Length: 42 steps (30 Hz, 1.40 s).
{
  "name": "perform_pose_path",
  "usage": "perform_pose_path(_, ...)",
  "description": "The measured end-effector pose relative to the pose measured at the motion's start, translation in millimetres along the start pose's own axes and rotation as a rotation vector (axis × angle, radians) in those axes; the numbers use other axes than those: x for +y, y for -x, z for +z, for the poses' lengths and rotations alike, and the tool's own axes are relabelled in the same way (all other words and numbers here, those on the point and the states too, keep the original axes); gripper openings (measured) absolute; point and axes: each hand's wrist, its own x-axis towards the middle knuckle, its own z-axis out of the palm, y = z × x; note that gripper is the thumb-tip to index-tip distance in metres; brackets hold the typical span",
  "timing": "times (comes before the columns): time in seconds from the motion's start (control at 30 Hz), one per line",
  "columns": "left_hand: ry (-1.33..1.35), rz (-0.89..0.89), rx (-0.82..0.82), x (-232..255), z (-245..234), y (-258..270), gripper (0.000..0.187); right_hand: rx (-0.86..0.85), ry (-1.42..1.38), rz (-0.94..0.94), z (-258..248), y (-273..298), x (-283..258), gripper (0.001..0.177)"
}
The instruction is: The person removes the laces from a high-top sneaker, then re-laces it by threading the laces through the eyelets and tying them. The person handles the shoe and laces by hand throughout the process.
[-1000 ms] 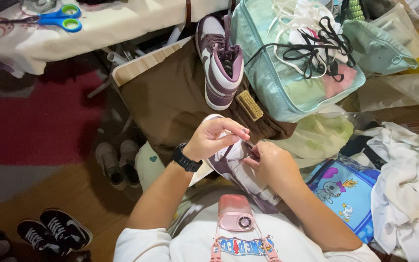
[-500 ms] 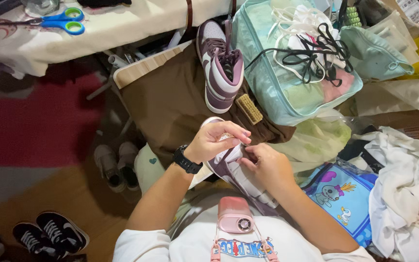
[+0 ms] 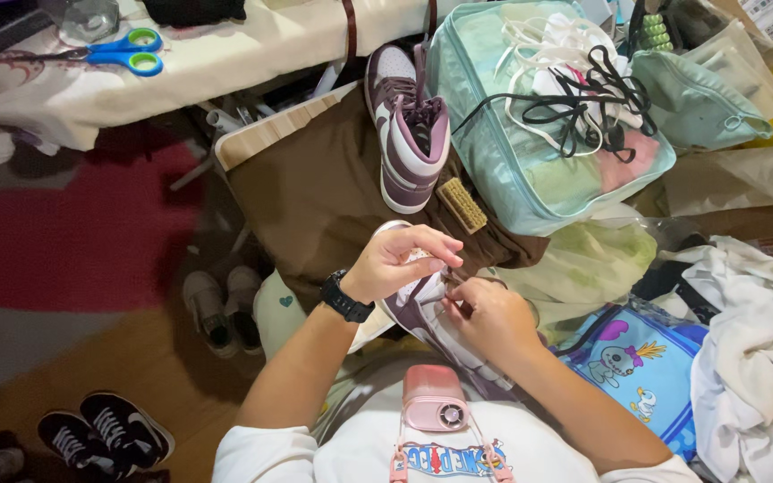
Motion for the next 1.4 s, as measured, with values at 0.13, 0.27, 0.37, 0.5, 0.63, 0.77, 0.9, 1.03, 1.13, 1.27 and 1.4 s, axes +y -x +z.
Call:
perform_pose_path(0.13, -0.211, 0.061, -0.027, 1, -1, -2, 0.016, -0.118, -0.122, 0.088, -1, 5, -2, 0.014)
perform_pose_path(0.27, -0.094, -0.033, 0.013, -3, 4, -2, 0.015, -0.241, -0.327, 0.163, -2, 14, -11, 0.012)
perform_pose_path(0.37, -0.091, -0.039, 0.006, -3, 3, -1, 0.017, -0.214, -0.263, 0.072, -5, 16, -12, 0.012)
perform_pose_path(0.5, -0.196, -0.072, 0.015, -5, 0, 4, 0.019, -0.102, -0.115, -0.077, -11, 14, -6, 0.017)
perform_pose_path(0.63, -0.3, -0.047, 0.024, -7, -2, 9, 0.022, -0.134, -0.033, 0.035, -15, 7, 4, 0.014)
perform_pose_path(0.77, -0.348, -0.12, 0.052, -9, 0, 13, 0.023, -0.088, 0.034, 0.074, -18, -2, 11, 0.014)
perform_pose_path(0.9, -0.449, -0.078, 0.083, -14, 0, 12, 0.022, 0.012, 0.075, -0.019, -26, -9, 14, 0.011)
perform_pose_path(1.03, -0.543, -0.059, 0.129, -17, -1, 13, 0.025, 0.033, 0.215, -0.06, -40, -18, 19, 0.014)
perform_pose_path(1.13, -0.653, -0.082, 0.147, -16, -2, 15, 0.024, 0.097, 0.306, -0.144, -46, -26, 25, 0.017)
perform_pose_path(1.27, -0.65, -0.09, 0.163, -14, 2, 19, 0.024, 0.14, 0.21, -0.137, -49, -39, 39, 0.013)
perform_pose_path(1.4, -0.691, -0.078, 0.181, -11, 5, 16, 0.025, 0.085, 0.141, 0.017, -47, -42, 45, 0.014)
